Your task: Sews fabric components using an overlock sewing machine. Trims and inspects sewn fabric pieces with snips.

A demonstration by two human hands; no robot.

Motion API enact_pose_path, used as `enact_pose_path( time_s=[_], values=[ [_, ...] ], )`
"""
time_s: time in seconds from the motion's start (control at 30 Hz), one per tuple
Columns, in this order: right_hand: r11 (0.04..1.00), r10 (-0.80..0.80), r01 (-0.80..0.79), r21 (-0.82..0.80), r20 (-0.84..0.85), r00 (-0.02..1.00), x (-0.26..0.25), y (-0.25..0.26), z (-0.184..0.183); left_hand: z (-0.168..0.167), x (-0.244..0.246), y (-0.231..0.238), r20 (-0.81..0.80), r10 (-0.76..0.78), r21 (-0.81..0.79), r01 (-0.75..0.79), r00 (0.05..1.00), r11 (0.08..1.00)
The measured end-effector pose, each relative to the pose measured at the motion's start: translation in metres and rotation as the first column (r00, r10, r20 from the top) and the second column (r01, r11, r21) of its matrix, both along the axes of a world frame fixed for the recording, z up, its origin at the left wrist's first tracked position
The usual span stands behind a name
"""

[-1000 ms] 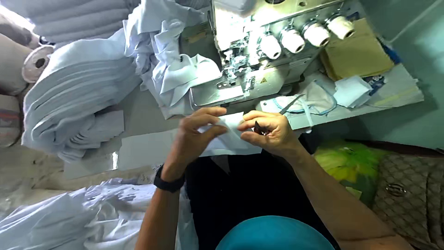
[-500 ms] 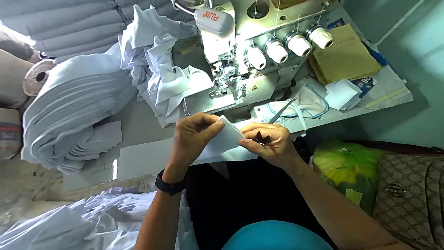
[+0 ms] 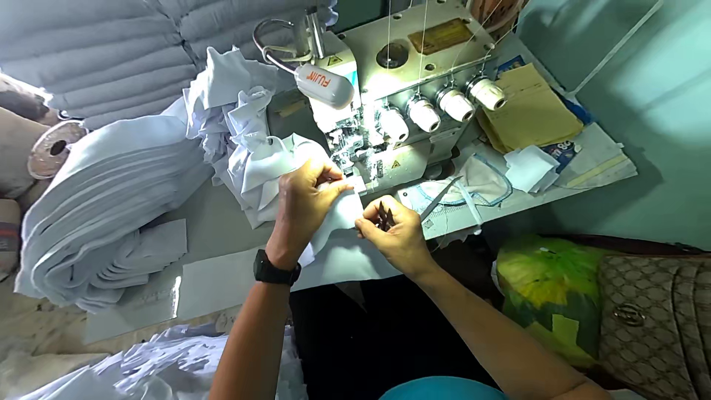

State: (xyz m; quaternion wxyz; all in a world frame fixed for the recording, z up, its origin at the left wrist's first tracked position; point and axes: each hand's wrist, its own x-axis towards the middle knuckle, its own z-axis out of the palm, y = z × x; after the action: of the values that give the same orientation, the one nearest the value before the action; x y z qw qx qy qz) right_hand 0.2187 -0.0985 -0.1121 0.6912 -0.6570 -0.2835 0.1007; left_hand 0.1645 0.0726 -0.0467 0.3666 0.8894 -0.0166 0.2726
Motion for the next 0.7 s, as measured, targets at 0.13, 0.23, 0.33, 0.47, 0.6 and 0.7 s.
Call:
enact_pose_path(
  time_s=[0.13,0.23,0.33,0.47,0.6,0.7],
  values=[
    [0.997,-0.074,0.074,0.01,0.104,0.992,-0.003,0.0,-0.007,-0.003,0.007,-0.009,-0.015,0.106,0.288,-0.097,0.994,0.953],
    [0.996,-0.09,0.092,0.001,0.226,0.97,-0.003,-0.006,-0.004,-0.013,-0.008,-0.046,0.013,0.345,0.56,-0.293,0.939,0.775],
    [0.994,-0.102,0.112,-0.02,0.269,0.958,0.002,-0.004,0.001,-0.04,-0.015,-0.061,0.079,0.463,0.594,-0.415,0.883,0.689],
    [0.993,-0.093,0.111,-0.039,0.315,0.944,0.011,0.003,0.009,-0.042,-0.011,-0.045,0.03,0.387,0.477,-0.353,0.922,0.804],
    [0.988,-0.091,0.134,-0.079,0.403,0.911,0.023,0.013,0.014,-0.023,-0.005,-0.024,-0.105,0.285,0.369,-0.229,0.953,0.901],
    [0.959,-0.143,0.241,-0.146,0.485,0.863,0.03,0.022,0.014,-0.005,0.003,0.0,-0.212,0.219,0.29,-0.153,0.952,0.945]
  ],
)
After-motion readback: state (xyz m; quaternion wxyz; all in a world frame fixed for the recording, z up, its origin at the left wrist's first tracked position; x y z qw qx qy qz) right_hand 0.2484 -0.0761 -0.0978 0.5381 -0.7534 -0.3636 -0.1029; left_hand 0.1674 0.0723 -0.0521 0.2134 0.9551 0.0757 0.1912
